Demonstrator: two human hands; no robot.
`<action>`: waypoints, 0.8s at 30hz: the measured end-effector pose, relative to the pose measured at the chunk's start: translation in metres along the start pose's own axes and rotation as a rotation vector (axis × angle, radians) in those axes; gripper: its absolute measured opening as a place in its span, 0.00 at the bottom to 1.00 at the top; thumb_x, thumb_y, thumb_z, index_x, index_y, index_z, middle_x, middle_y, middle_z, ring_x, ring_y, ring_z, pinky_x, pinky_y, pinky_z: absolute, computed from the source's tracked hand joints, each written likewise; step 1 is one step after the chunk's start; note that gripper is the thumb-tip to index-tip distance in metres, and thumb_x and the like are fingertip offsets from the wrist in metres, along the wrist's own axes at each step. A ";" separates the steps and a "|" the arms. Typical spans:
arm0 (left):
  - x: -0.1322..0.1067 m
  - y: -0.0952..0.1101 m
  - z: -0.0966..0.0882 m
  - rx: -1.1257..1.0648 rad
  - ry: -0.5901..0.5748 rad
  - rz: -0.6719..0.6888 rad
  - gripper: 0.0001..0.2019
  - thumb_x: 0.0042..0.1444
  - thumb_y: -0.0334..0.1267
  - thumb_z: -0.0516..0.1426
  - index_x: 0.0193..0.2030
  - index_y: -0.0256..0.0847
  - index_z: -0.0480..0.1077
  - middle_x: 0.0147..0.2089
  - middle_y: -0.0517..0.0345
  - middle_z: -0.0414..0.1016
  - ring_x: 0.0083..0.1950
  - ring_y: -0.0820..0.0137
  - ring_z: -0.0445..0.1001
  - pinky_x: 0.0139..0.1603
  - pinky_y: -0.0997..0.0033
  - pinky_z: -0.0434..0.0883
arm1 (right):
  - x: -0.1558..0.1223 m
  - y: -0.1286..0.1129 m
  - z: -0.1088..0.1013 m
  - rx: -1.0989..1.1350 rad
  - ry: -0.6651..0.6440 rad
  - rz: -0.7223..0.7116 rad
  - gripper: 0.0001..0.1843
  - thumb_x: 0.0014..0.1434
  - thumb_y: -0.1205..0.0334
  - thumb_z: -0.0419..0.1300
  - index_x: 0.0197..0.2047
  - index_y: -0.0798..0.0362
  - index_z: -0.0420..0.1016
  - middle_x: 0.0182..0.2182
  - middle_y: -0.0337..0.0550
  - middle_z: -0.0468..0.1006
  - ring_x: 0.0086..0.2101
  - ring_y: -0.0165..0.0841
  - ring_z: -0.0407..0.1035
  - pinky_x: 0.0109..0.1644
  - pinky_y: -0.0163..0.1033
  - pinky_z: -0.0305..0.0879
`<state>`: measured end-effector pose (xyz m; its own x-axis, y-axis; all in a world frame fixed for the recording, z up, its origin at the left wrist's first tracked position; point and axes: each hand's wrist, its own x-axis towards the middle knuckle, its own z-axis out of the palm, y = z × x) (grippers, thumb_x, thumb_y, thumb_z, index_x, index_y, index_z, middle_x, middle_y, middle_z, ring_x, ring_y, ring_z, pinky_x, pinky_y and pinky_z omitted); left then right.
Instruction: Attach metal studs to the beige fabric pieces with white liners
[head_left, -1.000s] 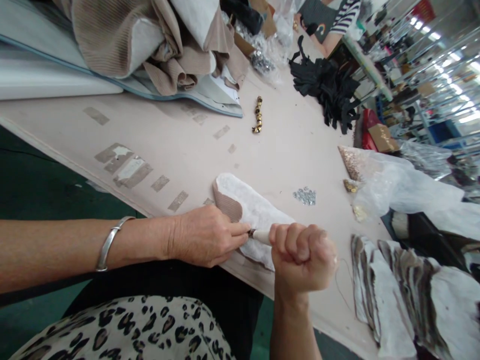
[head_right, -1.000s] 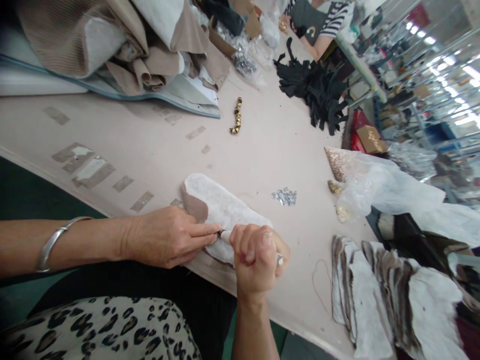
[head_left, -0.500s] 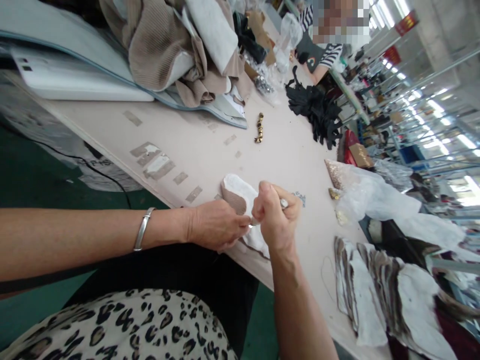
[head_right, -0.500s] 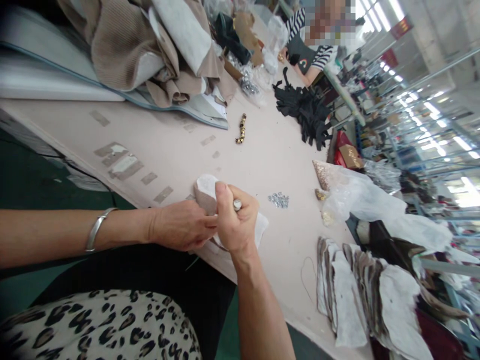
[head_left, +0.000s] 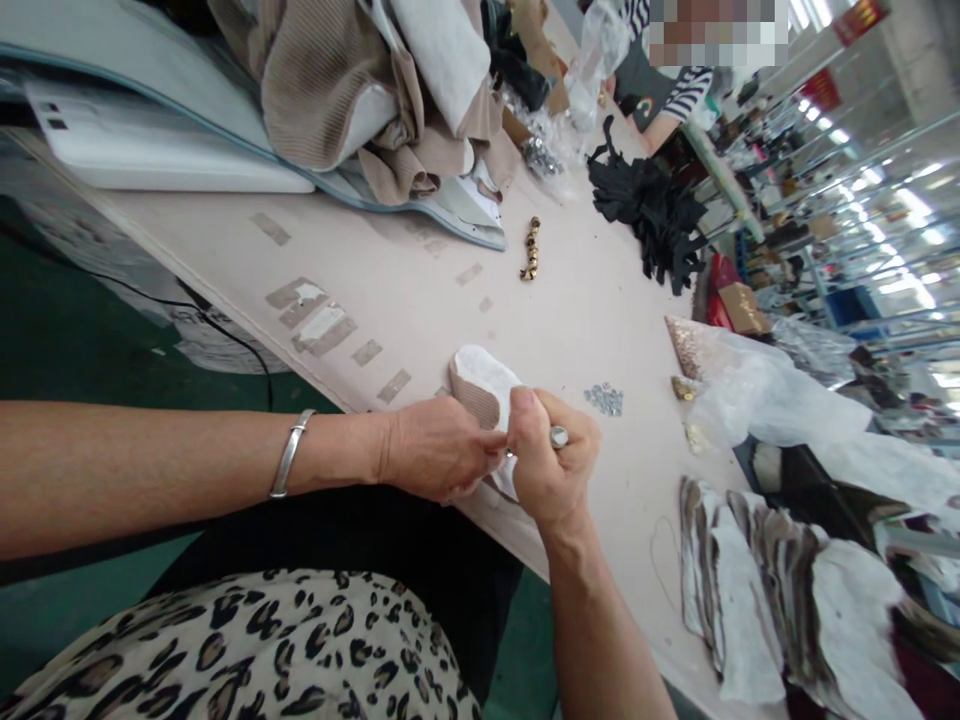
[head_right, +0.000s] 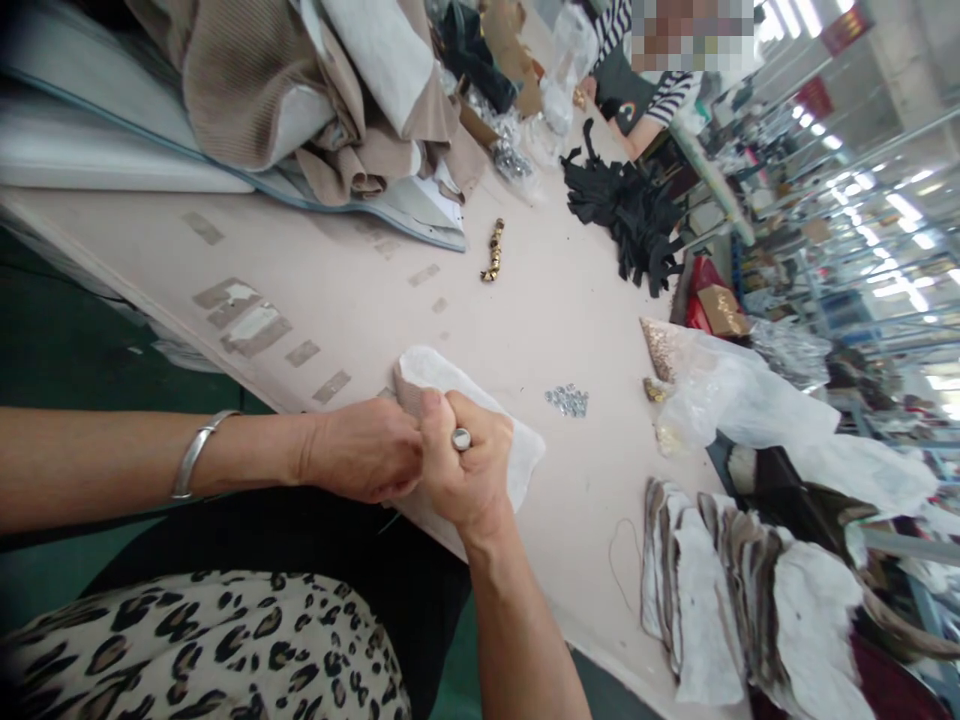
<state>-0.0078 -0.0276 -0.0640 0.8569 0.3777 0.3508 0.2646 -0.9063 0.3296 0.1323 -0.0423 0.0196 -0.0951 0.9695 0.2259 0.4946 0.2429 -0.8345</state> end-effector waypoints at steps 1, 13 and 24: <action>0.000 0.000 -0.002 0.018 -0.008 0.044 0.05 0.61 0.35 0.59 0.41 0.37 0.74 0.41 0.52 0.80 0.29 0.65 0.76 0.24 0.62 0.66 | 0.001 0.001 -0.005 0.086 0.044 0.030 0.27 0.69 0.56 0.56 0.18 0.50 0.54 0.15 0.29 0.54 0.17 0.23 0.48 0.22 0.34 0.45; -0.002 -0.001 -0.011 0.095 0.015 0.096 0.03 0.62 0.31 0.56 0.37 0.39 0.71 0.38 0.57 0.76 0.27 0.67 0.73 0.22 0.62 0.63 | -0.018 0.042 -0.038 -0.093 0.279 0.070 0.29 0.69 0.47 0.52 0.19 0.47 0.51 0.15 0.29 0.51 0.16 0.25 0.47 0.22 0.34 0.47; 0.006 -0.011 -0.027 0.179 0.117 0.159 0.10 0.68 0.30 0.52 0.43 0.41 0.75 0.36 0.57 0.77 0.28 0.71 0.74 0.26 0.74 0.66 | -0.049 0.067 -0.081 -0.536 -0.021 0.094 0.29 0.58 0.45 0.67 0.58 0.54 0.78 0.58 0.56 0.79 0.59 0.47 0.70 0.65 0.49 0.62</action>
<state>-0.0174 -0.0098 -0.0416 0.8397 0.2374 0.4885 0.2133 -0.9713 0.1052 0.2400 -0.0764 -0.0064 -0.0435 0.9881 0.1478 0.8724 0.1096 -0.4763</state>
